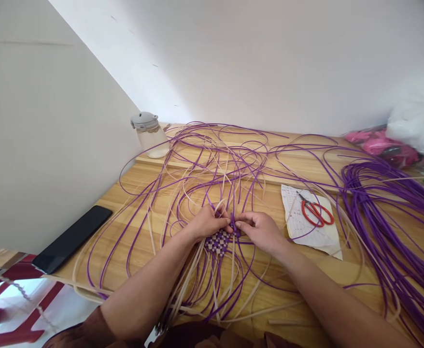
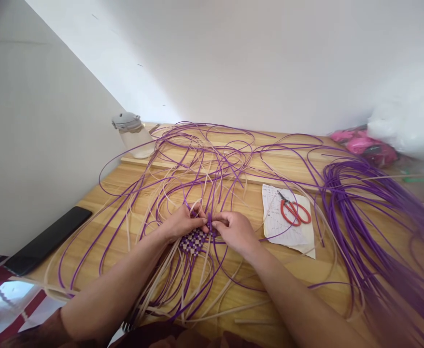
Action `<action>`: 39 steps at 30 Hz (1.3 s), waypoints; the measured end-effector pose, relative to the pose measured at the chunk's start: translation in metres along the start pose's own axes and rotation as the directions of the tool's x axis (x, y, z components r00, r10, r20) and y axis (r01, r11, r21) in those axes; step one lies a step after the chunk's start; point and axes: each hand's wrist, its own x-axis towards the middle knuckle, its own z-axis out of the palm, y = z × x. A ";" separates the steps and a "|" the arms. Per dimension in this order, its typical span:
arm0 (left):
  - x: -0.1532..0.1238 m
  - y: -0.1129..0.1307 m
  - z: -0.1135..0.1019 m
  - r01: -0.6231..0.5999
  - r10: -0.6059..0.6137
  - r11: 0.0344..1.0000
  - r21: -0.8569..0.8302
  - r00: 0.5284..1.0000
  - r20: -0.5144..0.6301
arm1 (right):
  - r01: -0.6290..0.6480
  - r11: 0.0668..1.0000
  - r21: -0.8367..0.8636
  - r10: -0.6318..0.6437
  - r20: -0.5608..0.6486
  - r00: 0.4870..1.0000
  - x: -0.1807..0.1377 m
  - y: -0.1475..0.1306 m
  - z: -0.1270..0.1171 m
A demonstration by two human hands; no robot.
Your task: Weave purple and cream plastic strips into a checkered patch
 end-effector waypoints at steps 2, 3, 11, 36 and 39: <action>0.000 -0.001 0.000 -0.002 0.002 1.000 0.013 1.000 0.001 | -0.016 0.999 0.029 0.016 0.023 1.000 0.002 0.000 -0.001; 0.000 -0.002 -0.001 0.002 -0.002 1.000 0.013 1.000 0.001 | -0.029 0.998 0.047 0.027 0.034 0.999 0.002 0.001 -0.001; 0.000 -0.001 -0.002 0.047 -0.046 0.999 -0.024 0.998 0.053 | -0.152 0.954 0.258 0.147 0.038 0.988 0.006 0.003 0.003; -0.005 0.009 0.006 0.028 -0.025 0.995 0.093 0.999 -0.030 | -0.046 0.999 0.025 0.045 0.034 0.998 -0.005 -0.009 -0.002; -0.004 0.006 0.004 0.039 -0.037 0.997 0.062 0.999 -0.035 | 0.036 0.999 0.015 -0.036 0.044 0.998 -0.010 -0.005 -0.005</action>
